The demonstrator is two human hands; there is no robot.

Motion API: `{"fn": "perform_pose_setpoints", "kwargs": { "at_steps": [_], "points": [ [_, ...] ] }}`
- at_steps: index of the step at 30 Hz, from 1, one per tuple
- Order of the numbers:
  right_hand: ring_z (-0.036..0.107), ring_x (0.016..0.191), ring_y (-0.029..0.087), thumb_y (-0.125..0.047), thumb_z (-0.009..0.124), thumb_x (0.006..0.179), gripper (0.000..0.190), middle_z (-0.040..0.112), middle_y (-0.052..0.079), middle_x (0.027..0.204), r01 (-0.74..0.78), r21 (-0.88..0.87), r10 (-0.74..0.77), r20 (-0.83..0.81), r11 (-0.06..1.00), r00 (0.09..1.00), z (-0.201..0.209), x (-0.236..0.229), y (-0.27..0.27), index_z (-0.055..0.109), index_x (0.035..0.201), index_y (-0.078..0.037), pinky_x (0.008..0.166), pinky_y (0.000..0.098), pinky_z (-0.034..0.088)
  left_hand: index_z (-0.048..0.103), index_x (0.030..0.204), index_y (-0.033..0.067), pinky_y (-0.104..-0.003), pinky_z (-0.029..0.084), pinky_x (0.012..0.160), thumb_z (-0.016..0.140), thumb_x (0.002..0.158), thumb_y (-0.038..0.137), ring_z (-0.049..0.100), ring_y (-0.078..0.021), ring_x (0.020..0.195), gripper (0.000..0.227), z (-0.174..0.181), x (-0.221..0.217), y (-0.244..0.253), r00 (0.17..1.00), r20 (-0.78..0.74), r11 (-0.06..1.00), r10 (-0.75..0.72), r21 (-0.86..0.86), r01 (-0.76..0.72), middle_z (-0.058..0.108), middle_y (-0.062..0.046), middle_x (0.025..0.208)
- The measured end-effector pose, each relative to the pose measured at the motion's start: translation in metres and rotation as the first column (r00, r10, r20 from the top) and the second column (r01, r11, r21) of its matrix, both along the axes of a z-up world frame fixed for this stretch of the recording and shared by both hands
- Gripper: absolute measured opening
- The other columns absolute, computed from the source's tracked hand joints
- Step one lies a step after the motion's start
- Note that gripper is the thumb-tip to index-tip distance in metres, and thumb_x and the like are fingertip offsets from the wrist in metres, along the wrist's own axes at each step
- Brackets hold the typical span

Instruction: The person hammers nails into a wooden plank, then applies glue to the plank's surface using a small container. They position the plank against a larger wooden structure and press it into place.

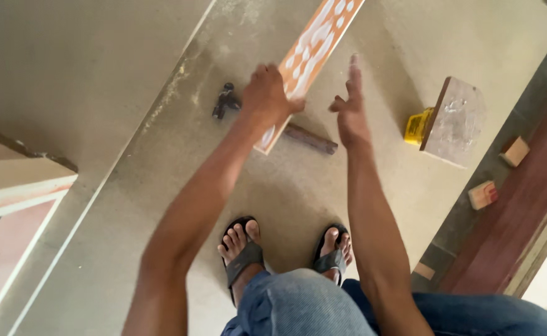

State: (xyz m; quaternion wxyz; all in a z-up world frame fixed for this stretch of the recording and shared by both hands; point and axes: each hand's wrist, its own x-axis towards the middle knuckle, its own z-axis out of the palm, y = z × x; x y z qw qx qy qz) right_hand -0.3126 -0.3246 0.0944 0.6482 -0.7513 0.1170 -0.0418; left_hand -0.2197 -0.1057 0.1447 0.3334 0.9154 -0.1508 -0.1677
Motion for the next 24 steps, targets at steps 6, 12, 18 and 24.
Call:
{"fn": "perform_pose_setpoints", "kwargs": {
  "at_steps": [6,12,18,24],
  "points": [
    [0.035,0.149,0.043,-0.023,0.051,0.084,0.094,0.018,0.021,0.168,0.211,0.239,-0.222,0.02,0.948,0.975,-0.031,0.063,0.002,0.001,0.164,-0.011,0.106,0.0598,0.048,0.073,0.101,0.0034,-0.043,0.056,0.089,0.091,0.06,0.047,0.066,-0.0341,0.105,0.062,0.074,0.039,-0.006,0.989,0.127,0.996,-0.071,0.055,0.065,0.067,-0.019,0.11],
    [0.052,0.134,0.046,-0.058,0.048,0.094,0.099,0.033,0.031,0.16,0.204,0.884,-0.253,-0.102,0.421,0.962,-0.006,0.124,-0.028,-0.014,0.16,-0.017,0.112,0.0555,0.044,0.069,0.106,-0.0015,-0.045,0.056,0.085,0.091,0.059,0.049,0.066,-0.0344,0.107,0.072,0.061,0.028,-0.006,0.996,0.037,0.986,-0.086,0.146,0.08,0.067,-0.019,0.111],
    [0.063,0.113,0.04,-0.058,0.041,0.102,0.081,0.058,0.031,0.133,0.095,0.847,-0.156,-0.014,0.524,0.988,-0.009,0.104,0.014,0.009,0.16,-0.011,0.108,0.0535,0.047,0.054,0.126,-0.0056,-0.049,0.052,0.095,0.087,0.069,0.051,0.063,-0.0396,0.113,0.087,0.014,0.006,0.034,0.996,-0.082,0.986,-0.019,0.162,0.033,0.061,-0.024,0.122],
    [0.07,0.102,0.035,-0.05,0.041,0.105,0.073,0.073,0.025,0.116,0.087,0.773,-0.073,-0.053,0.628,0.996,-0.023,0.034,0.09,0.015,0.163,-0.012,0.097,0.0487,0.053,0.049,0.135,-0.0003,-0.049,0.047,0.099,0.09,0.063,0.047,0.054,-0.0425,0.122,0.095,0.004,-0.066,0.159,0.999,-0.022,0.993,-0.024,0.119,0.027,0.052,-0.024,0.134]
  ]
}}
